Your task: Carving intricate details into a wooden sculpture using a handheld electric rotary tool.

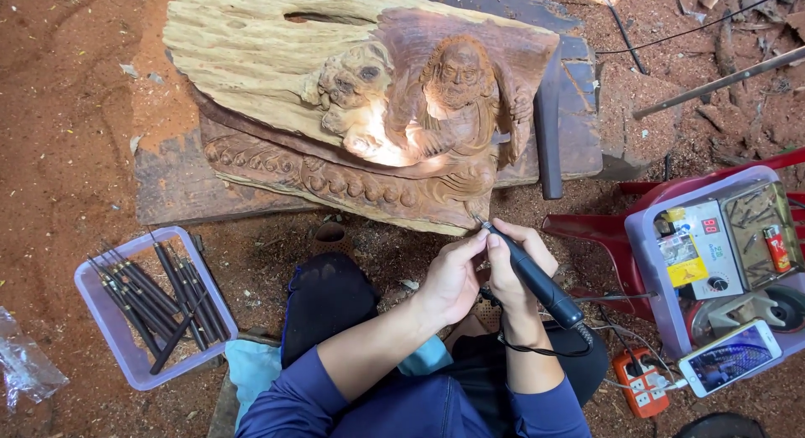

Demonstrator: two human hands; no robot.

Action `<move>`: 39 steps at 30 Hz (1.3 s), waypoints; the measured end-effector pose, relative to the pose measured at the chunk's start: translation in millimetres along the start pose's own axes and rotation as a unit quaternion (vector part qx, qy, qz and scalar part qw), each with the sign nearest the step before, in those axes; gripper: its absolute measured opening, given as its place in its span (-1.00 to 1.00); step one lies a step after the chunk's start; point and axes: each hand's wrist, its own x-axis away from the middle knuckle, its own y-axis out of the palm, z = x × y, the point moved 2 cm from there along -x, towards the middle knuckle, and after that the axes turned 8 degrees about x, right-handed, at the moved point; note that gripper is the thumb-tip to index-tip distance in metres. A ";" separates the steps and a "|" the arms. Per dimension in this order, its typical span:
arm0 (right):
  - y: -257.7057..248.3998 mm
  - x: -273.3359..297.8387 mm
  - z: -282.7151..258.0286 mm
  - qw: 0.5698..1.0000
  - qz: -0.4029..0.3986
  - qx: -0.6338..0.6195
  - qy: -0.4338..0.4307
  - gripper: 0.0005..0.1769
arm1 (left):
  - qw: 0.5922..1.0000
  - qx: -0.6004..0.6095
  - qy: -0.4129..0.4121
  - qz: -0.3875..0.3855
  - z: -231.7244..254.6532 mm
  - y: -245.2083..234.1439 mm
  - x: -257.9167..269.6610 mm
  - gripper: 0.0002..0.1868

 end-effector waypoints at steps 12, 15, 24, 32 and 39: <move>-4.3 8.2 16.3 0.999 0.026 -0.022 -0.004 -0.83 | 0.999 -0.045 0.017 -0.020 -5.5 -6.8 -4.3 -0.75; -2.1 21.2 16.5 0.998 0.055 -0.010 -0.010 -0.77 | 0.997 -0.066 0.021 -0.031 -14.2 -22.4 -6.7 -0.76; 7.9 30.0 14.1 0.998 0.050 -0.005 -0.032 -0.77 | 0.997 -0.063 0.045 -0.019 7.6 -7.4 7.8 -0.75; 6.7 31.5 19.7 0.999 0.046 0.000 -0.028 -0.79 | 0.997 -0.056 0.054 -0.015 7.5 -5.1 10.2 -0.73; 7.7 31.3 20.5 0.997 0.067 -0.009 -0.026 -0.77 | 0.994 -0.075 0.074 -0.026 5.2 -4.9 8.9 -0.74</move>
